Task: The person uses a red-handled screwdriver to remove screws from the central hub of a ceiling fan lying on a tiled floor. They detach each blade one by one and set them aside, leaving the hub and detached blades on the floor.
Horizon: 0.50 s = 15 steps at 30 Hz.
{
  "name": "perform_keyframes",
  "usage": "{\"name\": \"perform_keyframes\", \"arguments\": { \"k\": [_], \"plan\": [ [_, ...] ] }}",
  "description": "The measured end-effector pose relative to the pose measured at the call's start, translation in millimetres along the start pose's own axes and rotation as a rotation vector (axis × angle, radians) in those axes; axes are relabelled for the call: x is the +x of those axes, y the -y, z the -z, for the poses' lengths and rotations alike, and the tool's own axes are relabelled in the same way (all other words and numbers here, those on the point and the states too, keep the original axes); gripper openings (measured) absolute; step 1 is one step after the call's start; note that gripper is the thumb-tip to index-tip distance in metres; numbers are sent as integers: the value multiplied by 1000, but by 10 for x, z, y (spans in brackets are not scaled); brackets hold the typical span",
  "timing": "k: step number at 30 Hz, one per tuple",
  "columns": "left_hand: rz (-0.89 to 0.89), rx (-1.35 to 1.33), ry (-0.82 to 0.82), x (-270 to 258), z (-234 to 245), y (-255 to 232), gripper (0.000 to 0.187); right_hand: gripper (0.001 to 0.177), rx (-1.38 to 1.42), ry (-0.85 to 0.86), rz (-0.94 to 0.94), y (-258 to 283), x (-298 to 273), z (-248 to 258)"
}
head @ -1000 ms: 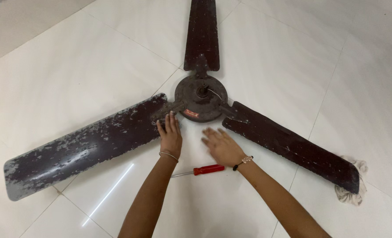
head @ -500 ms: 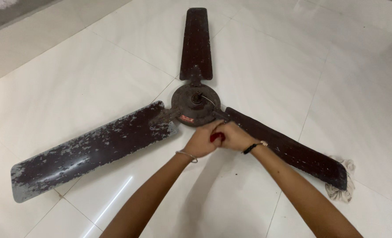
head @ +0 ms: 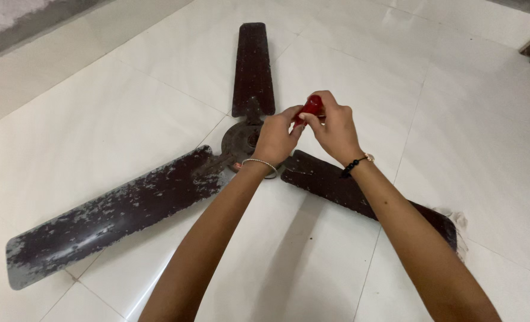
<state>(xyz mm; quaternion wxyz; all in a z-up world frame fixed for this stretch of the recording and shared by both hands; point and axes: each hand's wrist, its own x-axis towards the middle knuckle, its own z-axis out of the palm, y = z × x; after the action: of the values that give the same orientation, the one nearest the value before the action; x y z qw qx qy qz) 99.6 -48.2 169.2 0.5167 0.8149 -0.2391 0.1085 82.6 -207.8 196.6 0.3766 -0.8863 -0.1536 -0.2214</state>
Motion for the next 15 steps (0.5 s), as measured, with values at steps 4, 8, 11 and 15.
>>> {"name": "perform_keyframes", "arguments": {
  "k": [4,8,11,15],
  "plan": [
    [22,13,-38,4,-167,182,35,28,7,27,-18,-154,-72,-140],
    [102,46,-3,27,-248,288,37,30,-31,24,-52,-304,-67,-270],
    [115,55,-10,-24,-296,359,39,29,-44,39,-67,-407,-117,-343],
    [103,48,-26,26,-289,356,38,30,-56,8,-29,-437,-66,-368]
  ]
}}
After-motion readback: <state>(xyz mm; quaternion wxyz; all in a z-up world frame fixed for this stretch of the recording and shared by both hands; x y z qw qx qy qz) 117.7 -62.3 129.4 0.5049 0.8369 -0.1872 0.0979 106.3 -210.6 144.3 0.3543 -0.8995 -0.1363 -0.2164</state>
